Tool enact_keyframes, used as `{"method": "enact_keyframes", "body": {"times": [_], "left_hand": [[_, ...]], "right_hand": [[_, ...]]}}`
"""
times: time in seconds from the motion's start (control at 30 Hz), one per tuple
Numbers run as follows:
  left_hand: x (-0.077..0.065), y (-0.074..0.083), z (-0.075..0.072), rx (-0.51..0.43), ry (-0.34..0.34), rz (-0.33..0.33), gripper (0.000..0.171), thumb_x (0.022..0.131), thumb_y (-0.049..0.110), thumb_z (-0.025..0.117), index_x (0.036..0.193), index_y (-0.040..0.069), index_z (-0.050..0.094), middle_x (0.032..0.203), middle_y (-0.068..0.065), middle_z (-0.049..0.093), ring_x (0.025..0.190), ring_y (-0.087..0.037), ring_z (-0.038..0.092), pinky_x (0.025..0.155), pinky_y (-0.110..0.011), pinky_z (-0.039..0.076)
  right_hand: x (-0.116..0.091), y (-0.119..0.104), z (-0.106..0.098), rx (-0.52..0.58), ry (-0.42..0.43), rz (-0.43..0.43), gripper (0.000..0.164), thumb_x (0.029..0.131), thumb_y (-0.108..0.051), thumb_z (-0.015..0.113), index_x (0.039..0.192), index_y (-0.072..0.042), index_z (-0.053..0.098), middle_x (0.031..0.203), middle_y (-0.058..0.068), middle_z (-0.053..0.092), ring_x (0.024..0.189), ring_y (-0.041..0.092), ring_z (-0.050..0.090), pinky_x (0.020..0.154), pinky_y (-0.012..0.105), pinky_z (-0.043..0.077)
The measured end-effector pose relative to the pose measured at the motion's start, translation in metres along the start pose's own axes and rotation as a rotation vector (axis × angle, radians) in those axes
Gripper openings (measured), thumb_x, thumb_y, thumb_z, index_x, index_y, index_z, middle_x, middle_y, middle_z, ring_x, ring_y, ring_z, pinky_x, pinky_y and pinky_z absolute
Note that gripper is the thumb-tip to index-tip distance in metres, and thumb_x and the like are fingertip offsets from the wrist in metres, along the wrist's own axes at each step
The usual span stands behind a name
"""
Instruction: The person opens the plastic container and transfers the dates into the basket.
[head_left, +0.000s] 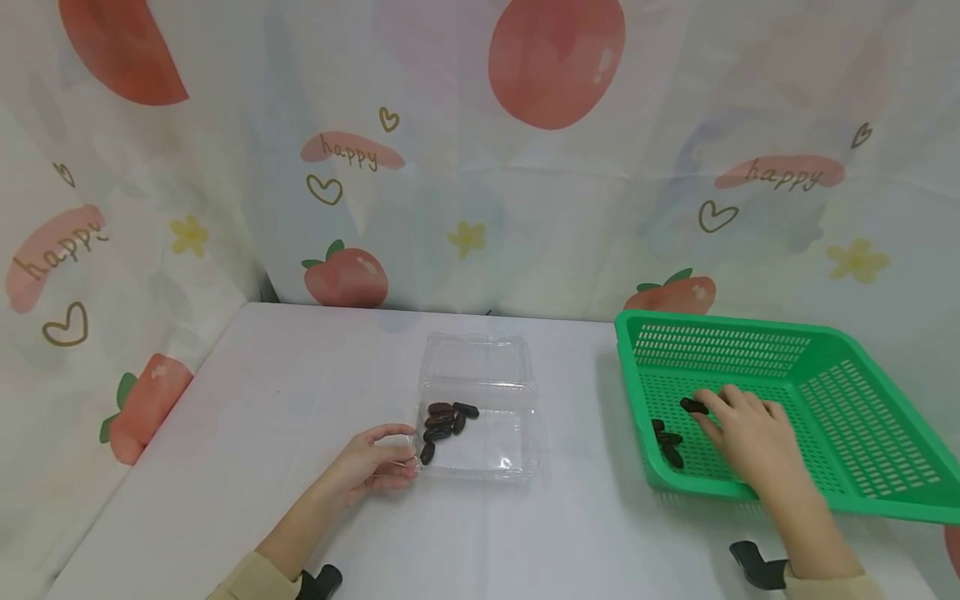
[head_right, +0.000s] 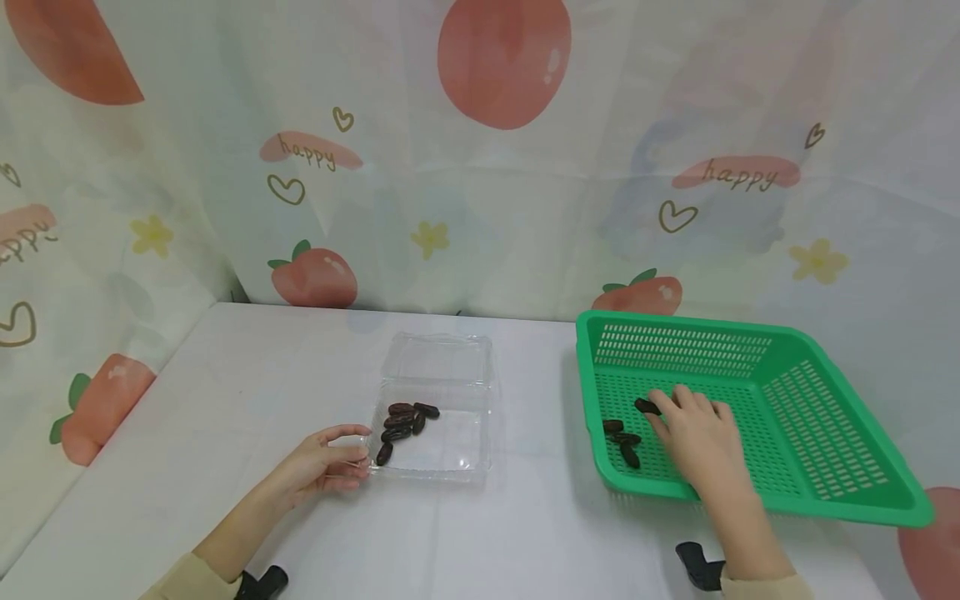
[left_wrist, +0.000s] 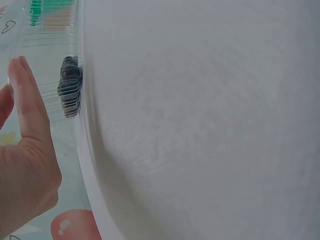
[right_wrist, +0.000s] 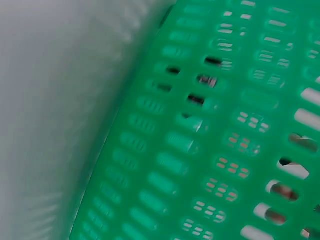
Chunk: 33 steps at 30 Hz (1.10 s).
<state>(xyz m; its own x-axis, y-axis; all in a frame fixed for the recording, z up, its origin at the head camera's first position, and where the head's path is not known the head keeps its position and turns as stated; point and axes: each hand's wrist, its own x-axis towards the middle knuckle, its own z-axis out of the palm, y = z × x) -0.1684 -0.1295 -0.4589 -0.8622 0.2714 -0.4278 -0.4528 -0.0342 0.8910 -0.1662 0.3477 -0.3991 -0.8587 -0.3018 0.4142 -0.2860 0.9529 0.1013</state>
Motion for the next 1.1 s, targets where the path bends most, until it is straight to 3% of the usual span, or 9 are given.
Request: {"method": "enact_keyframes", "body": {"times": [0.1, 0.17, 0.27, 0.33, 0.37, 0.47, 0.57, 0.93, 1.1], "left_hand": [[0.000, 0.000, 0.000, 0.000, 0.002, -0.001, 0.055, 0.081, 0.012, 0.068, 0.129, 0.000, 0.043, 0.081, -0.010, 0.069, 0.072, -0.019, 0.068, 0.066, -0.031, 0.056], [0.000, 0.000, 0.000, 0.005, 0.004, 0.000, 0.055, 0.081, 0.013, 0.068, 0.129, 0.000, 0.044, 0.081, -0.011, 0.069, 0.072, -0.019, 0.068, 0.066, -0.031, 0.056], [0.001, 0.000, 0.000, 0.011, 0.006, 0.002, 0.055, 0.081, 0.014, 0.068, 0.128, 0.000, 0.044, 0.082, -0.011, 0.069, 0.072, -0.019, 0.068, 0.065, -0.031, 0.056], [0.001, -0.001, -0.001, 0.014, 0.005, 0.002, 0.055, 0.081, 0.014, 0.068, 0.128, 0.000, 0.044, 0.081, -0.011, 0.069, 0.072, -0.019, 0.068, 0.065, -0.031, 0.056], [0.002, -0.001, -0.001, 0.013, 0.003, 0.003, 0.055, 0.081, 0.014, 0.068, 0.128, 0.000, 0.044, 0.081, -0.010, 0.069, 0.072, -0.019, 0.068, 0.065, -0.030, 0.056], [0.002, -0.001, -0.002, 0.008, 0.000, 0.004, 0.055, 0.081, 0.013, 0.068, 0.129, -0.001, 0.044, 0.081, -0.010, 0.069, 0.071, -0.019, 0.068, 0.065, -0.030, 0.056], [0.003, -0.001, -0.002, 0.004, 0.001, 0.003, 0.055, 0.081, 0.013, 0.068, 0.129, 0.000, 0.044, 0.080, -0.010, 0.069, 0.071, -0.019, 0.068, 0.064, -0.030, 0.056], [0.002, -0.001, -0.001, 0.002, -0.005, -0.003, 0.055, 0.081, 0.013, 0.068, 0.129, 0.000, 0.044, 0.080, -0.009, 0.069, 0.071, -0.018, 0.067, 0.065, -0.030, 0.056], [0.002, 0.000, -0.001, 0.002, -0.005, -0.002, 0.056, 0.081, 0.013, 0.068, 0.129, -0.001, 0.043, 0.080, -0.009, 0.069, 0.071, -0.018, 0.067, 0.064, -0.030, 0.056]], "right_hand": [[-0.001, 0.007, 0.001, -0.035, -0.061, -0.019, 0.032, 0.094, -0.042, 0.045, 0.104, -0.013, 0.056, 0.079, 0.005, 0.047, 0.066, 0.024, 0.048, 0.059, 0.043, 0.038], [-0.001, 0.011, 0.001, -0.052, -0.098, -0.030, 0.022, 0.091, -0.031, 0.054, 0.105, -0.013, 0.055, 0.080, 0.005, 0.046, 0.066, 0.024, 0.047, 0.056, 0.041, 0.036], [-0.001, 0.016, 0.002, -0.063, -0.137, -0.048, 0.046, 0.095, -0.051, 0.028, 0.104, -0.014, 0.053, 0.079, 0.004, 0.044, 0.064, 0.021, 0.043, 0.054, 0.036, 0.033], [-0.002, 0.019, 0.002, -0.065, -0.178, -0.052, 0.067, 0.088, -0.059, 0.006, 0.104, -0.014, 0.053, 0.079, 0.003, 0.042, 0.064, 0.019, 0.041, 0.053, 0.033, 0.030], [-0.002, 0.020, 0.002, -0.067, -0.205, -0.054, 0.069, 0.087, -0.060, 0.004, 0.105, -0.015, 0.053, 0.079, 0.002, 0.042, 0.064, 0.019, 0.040, 0.054, 0.032, 0.029], [-0.002, 0.022, 0.003, -0.069, -0.317, -0.051, 0.046, 0.093, -0.052, 0.031, 0.108, -0.014, 0.053, 0.081, 0.002, 0.041, 0.065, 0.019, 0.039, 0.055, 0.031, 0.027], [-0.001, 0.024, 0.005, -0.068, -0.433, -0.039, 0.030, 0.087, -0.028, 0.060, 0.111, -0.013, 0.053, 0.087, 0.006, 0.045, 0.072, 0.023, 0.045, 0.057, 0.033, 0.028], [0.000, 0.026, 0.012, -0.053, -0.564, -0.052, 0.040, 0.081, -0.023, 0.066, 0.116, -0.007, 0.056, 0.110, 0.023, 0.052, 0.097, 0.044, 0.051, 0.072, 0.052, 0.041], [0.001, 0.024, 0.012, -0.039, -0.583, -0.066, 0.028, 0.081, -0.020, 0.066, 0.107, -0.012, 0.056, 0.096, 0.013, 0.051, 0.084, 0.035, 0.051, 0.063, 0.041, 0.036]]}}
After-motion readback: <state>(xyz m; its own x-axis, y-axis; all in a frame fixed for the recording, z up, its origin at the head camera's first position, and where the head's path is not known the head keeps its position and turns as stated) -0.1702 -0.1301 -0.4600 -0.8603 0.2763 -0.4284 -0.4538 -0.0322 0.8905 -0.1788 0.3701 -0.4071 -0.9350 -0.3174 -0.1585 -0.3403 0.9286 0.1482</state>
